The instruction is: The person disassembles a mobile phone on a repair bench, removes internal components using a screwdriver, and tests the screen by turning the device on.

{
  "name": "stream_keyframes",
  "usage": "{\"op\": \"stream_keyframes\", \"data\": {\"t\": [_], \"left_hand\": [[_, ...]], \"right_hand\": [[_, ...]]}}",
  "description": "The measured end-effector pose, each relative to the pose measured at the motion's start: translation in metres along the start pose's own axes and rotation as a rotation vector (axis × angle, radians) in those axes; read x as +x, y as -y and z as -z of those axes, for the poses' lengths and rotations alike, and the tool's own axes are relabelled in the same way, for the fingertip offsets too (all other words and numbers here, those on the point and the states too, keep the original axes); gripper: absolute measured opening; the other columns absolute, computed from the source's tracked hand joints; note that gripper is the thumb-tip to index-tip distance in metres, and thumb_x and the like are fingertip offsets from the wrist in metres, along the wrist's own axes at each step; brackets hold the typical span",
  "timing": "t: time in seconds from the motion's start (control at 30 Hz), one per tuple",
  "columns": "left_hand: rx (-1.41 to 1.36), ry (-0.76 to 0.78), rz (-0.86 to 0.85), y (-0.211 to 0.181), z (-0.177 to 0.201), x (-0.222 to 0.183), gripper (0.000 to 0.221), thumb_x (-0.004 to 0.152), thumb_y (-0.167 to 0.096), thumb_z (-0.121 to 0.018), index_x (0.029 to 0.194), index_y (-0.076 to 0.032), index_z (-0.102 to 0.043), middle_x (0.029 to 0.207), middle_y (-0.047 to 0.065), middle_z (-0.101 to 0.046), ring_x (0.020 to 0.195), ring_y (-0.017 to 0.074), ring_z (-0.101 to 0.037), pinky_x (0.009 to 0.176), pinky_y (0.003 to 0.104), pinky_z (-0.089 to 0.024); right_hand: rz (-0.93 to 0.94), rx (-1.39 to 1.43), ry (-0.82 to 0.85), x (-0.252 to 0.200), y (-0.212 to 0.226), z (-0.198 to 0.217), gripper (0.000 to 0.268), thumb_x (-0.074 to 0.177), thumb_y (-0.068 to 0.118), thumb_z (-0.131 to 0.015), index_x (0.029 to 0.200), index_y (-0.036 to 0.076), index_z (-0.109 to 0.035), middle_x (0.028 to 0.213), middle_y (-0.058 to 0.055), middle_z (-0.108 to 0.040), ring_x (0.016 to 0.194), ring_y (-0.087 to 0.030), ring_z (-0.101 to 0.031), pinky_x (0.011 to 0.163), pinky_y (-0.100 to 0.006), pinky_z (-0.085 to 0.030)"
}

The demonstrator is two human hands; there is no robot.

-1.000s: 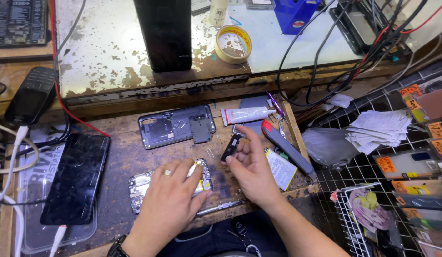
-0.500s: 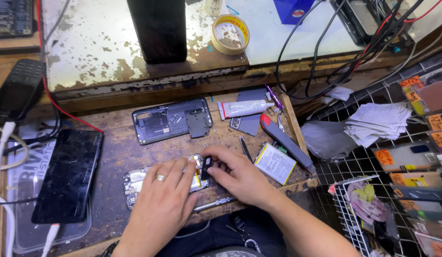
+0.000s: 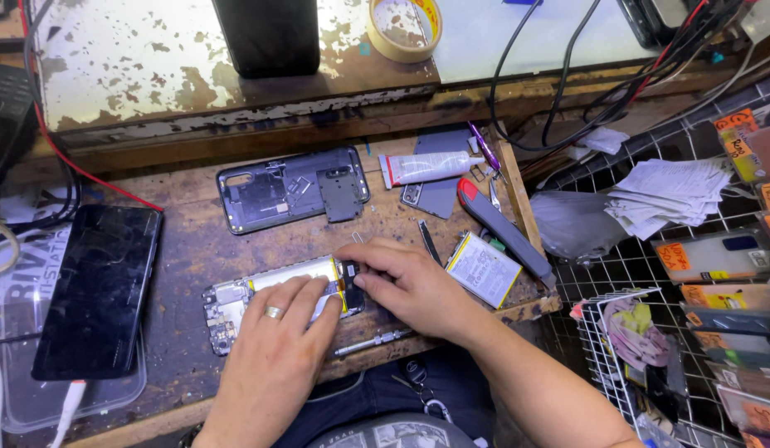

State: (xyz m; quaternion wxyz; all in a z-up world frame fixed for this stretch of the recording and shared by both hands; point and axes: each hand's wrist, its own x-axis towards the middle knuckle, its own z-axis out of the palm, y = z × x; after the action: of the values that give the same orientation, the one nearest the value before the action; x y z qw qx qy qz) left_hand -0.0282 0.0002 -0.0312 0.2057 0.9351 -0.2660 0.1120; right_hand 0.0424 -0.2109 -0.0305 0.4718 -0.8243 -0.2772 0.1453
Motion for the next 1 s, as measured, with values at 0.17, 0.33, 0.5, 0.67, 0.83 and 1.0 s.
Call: {"op": "stream_keyframes", "data": {"t": [0.17, 0.33, 0.5, 0.67, 0.83, 1.0], "left_hand": [[0.005, 0.007, 0.005, 0.0, 0.001, -0.001, 0.036, 0.073, -0.012, -0.063, 0.107, 0.001, -0.066, 0.121, 0.017, -0.063, 0.118, 0.0329, -0.058, 0.099, 0.048, -0.045], [0.0, -0.002, -0.003, -0.001, 0.002, 0.001, 0.035, 0.075, -0.012, -0.063, 0.107, 0.001, -0.066, 0.121, 0.017, -0.063, 0.118, 0.0331, -0.058, 0.099, 0.047, -0.045], [-0.017, 0.01, 0.021, -0.002, 0.002, 0.001, 0.033, 0.076, -0.011, -0.063, 0.107, 0.001, -0.066, 0.122, 0.016, -0.063, 0.118, 0.0319, -0.058, 0.099, 0.047, -0.045], [0.002, 0.015, 0.005, -0.002, 0.003, 0.002, 0.036, 0.074, -0.012, -0.063, 0.107, 0.0, -0.066, 0.121, 0.016, -0.063, 0.118, 0.032, -0.058, 0.098, 0.047, -0.044], [-0.02, -0.002, 0.012, -0.001, 0.001, -0.002, 0.034, 0.077, -0.012, -0.064, 0.108, 0.0, -0.066, 0.121, 0.016, -0.063, 0.118, 0.032, -0.058, 0.098, 0.048, -0.044], [-0.024, 0.001, 0.011, 0.0, 0.001, 0.0, 0.033, 0.077, -0.012, -0.065, 0.107, 0.0, -0.066, 0.12, 0.015, -0.064, 0.118, 0.0313, -0.059, 0.098, 0.048, -0.044]], "right_hand": [[0.022, 0.073, 0.005, 0.001, -0.005, 0.0, 0.033, 0.096, 0.006, -0.064, 0.129, 0.003, -0.064, 0.117, -0.013, -0.072, 0.109, -0.027, -0.07, 0.096, -0.034, -0.054], [0.02, 0.039, 0.005, 0.002, -0.005, -0.002, 0.033, 0.095, 0.006, -0.065, 0.129, 0.004, -0.064, 0.105, -0.01, -0.07, 0.093, -0.02, -0.068, 0.085, -0.031, -0.055], [-0.118, 0.04, -0.006, 0.0, -0.002, -0.004, 0.036, 0.091, 0.009, -0.068, 0.127, 0.006, -0.063, 0.09, -0.005, -0.064, 0.077, -0.014, -0.062, 0.068, -0.027, -0.052], [-0.176, 0.167, 0.037, 0.002, -0.005, -0.003, 0.031, 0.094, 0.009, -0.066, 0.125, 0.006, -0.063, 0.09, -0.002, -0.063, 0.079, -0.01, -0.059, 0.07, -0.025, -0.051], [-0.229, 0.216, 0.041, -0.001, -0.011, -0.005, 0.031, 0.095, 0.01, -0.066, 0.126, 0.006, -0.063, 0.09, 0.0, -0.062, 0.078, -0.008, -0.056, 0.069, -0.024, -0.05], [-0.179, 0.149, 0.026, 0.001, -0.011, -0.005, 0.031, 0.096, 0.01, -0.066, 0.126, 0.006, -0.063, 0.089, 0.0, -0.062, 0.078, -0.008, -0.058, 0.068, -0.024, -0.051]]}}
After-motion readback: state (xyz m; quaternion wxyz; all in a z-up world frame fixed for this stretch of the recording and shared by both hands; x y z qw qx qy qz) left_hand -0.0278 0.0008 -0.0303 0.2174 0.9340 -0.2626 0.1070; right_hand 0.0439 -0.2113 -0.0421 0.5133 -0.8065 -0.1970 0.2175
